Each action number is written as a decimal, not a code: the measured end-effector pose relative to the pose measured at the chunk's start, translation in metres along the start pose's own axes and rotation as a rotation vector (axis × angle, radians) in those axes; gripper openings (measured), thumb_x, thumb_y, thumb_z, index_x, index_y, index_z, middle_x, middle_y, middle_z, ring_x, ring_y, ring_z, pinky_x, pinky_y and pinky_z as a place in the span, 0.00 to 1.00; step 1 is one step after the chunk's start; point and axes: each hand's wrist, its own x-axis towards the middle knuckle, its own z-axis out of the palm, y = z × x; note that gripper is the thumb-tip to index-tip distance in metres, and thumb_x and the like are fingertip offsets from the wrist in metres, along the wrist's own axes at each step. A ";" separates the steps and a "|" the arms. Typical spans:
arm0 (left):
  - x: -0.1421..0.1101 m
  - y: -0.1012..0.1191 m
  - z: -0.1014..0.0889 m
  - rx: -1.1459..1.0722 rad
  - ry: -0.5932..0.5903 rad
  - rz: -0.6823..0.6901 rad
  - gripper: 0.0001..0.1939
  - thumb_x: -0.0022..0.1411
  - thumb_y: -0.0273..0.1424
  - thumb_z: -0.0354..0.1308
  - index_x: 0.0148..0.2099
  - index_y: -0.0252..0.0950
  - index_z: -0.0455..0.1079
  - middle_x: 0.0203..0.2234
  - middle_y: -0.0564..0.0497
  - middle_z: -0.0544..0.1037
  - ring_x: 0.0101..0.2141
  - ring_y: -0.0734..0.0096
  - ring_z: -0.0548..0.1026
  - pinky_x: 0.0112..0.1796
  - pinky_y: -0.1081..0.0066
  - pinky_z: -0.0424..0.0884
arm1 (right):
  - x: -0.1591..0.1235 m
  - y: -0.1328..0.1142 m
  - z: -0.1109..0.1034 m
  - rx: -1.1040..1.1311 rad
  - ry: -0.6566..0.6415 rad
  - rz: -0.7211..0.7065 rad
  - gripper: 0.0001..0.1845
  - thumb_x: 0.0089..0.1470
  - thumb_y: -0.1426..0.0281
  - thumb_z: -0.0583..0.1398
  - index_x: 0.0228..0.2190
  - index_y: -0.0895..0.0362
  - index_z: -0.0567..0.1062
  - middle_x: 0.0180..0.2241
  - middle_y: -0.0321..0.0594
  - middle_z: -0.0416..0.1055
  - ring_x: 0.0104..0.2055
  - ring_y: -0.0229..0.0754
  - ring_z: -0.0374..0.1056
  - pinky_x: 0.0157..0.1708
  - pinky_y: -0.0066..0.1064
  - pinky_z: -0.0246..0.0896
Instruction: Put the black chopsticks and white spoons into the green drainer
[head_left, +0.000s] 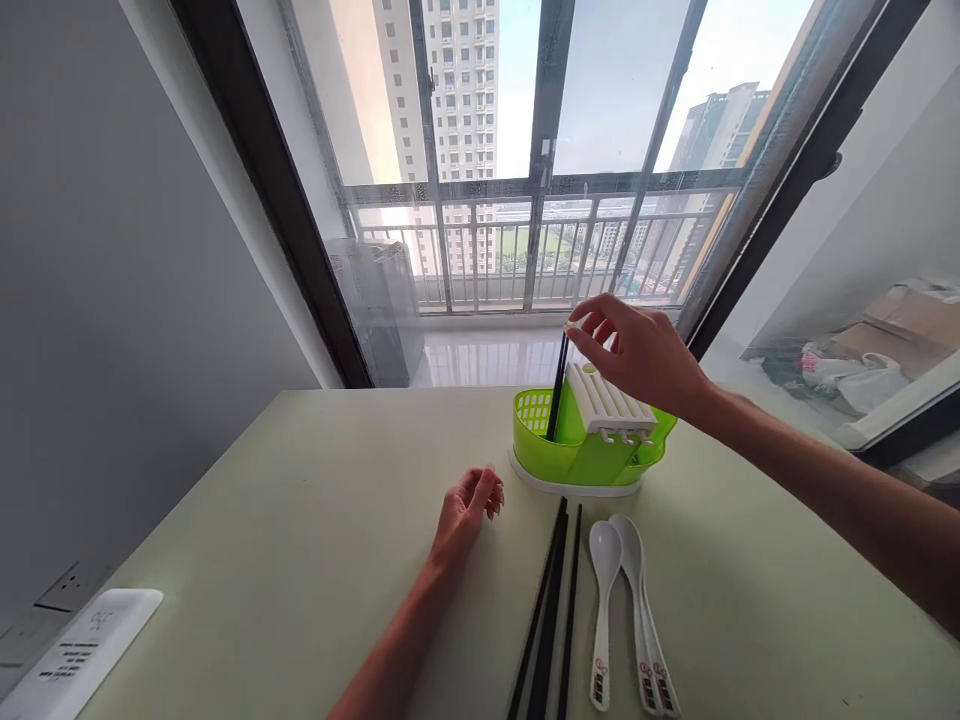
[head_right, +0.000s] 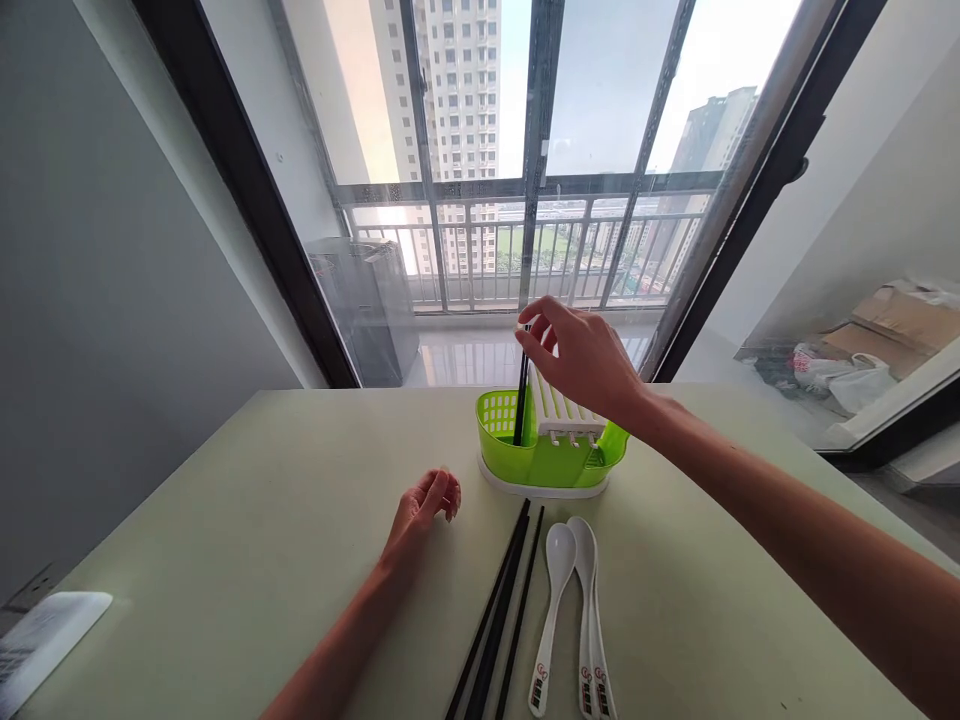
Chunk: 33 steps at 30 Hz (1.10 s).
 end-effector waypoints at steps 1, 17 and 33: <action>0.000 0.000 0.000 0.006 0.002 0.003 0.26 0.63 0.56 0.58 0.34 0.35 0.70 0.25 0.54 0.70 0.27 0.74 0.65 0.31 0.71 0.63 | -0.008 -0.008 -0.006 -0.007 -0.015 -0.070 0.11 0.66 0.62 0.58 0.44 0.56 0.75 0.31 0.38 0.78 0.25 0.37 0.71 0.27 0.28 0.62; 0.002 -0.005 0.000 0.068 -0.025 0.025 0.22 0.67 0.51 0.58 0.34 0.36 0.70 0.25 0.54 0.70 0.26 0.75 0.64 0.31 0.72 0.64 | -0.127 -0.032 0.004 -0.123 -0.666 -0.693 0.08 0.64 0.80 0.58 0.38 0.56 0.72 0.32 0.35 0.69 0.30 0.37 0.66 0.26 0.31 0.46; 0.001 -0.003 0.002 0.099 -0.016 0.017 0.25 0.64 0.55 0.58 0.33 0.37 0.70 0.24 0.54 0.70 0.26 0.73 0.65 0.31 0.71 0.64 | -0.148 -0.030 0.056 -0.154 -0.792 -0.843 0.08 0.63 0.81 0.57 0.37 0.57 0.71 0.35 0.37 0.70 0.30 0.37 0.67 0.23 0.34 0.41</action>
